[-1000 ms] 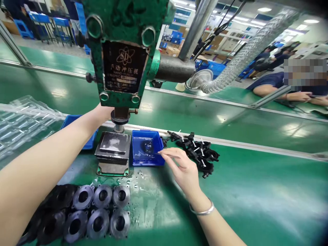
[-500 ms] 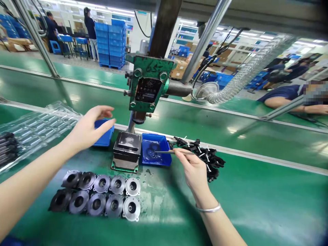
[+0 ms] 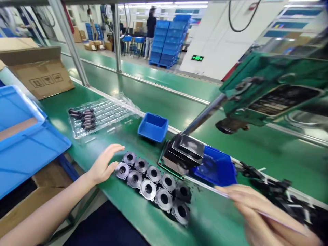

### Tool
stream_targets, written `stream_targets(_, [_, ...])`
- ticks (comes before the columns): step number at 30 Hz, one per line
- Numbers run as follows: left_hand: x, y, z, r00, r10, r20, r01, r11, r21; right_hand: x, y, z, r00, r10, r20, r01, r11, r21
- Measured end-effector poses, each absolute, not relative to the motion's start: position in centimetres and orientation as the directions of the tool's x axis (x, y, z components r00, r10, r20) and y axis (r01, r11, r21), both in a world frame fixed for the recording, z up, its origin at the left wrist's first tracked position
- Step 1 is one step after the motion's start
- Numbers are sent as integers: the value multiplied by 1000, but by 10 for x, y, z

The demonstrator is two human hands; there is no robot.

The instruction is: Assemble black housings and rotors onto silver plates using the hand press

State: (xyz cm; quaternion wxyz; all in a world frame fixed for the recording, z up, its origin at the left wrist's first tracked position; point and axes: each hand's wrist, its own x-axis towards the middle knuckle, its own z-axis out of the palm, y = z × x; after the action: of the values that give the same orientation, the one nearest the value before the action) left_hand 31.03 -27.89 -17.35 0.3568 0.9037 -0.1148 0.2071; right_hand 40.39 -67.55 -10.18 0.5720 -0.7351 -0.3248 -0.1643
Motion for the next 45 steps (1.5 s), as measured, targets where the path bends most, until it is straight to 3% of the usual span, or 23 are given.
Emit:
stream_targets(3, [310,-283,-182,869,-86,487,-410,-676,613,408,-628,-98,509,608,609,784,-35,-620])
stream_targets(7, [307,-286,-186,851,-127,509,-434,-717,546,417,-569,-104,357,711,606,831,54,-553])
stream_targets(17, [308,-293,-183,804,-172,569,-461,-786,412,422,-534,-115,359,765,534,803,38,-594])
stream_targets(25, [304,-292,-185,756,-188,627,-484,-805,342,423,-540,-117,618,650,443,645,-97,-758])
stream_targets(34, [306,-292,-184,717,-223,661,-546,-769,332,429,-525,-120,496,683,537,811,-142,-568])
stream_targets(45, [308,-292,-185,700,-219,680,-552,-770,320,419,-551,-105,403,757,513,847,-97,-523])
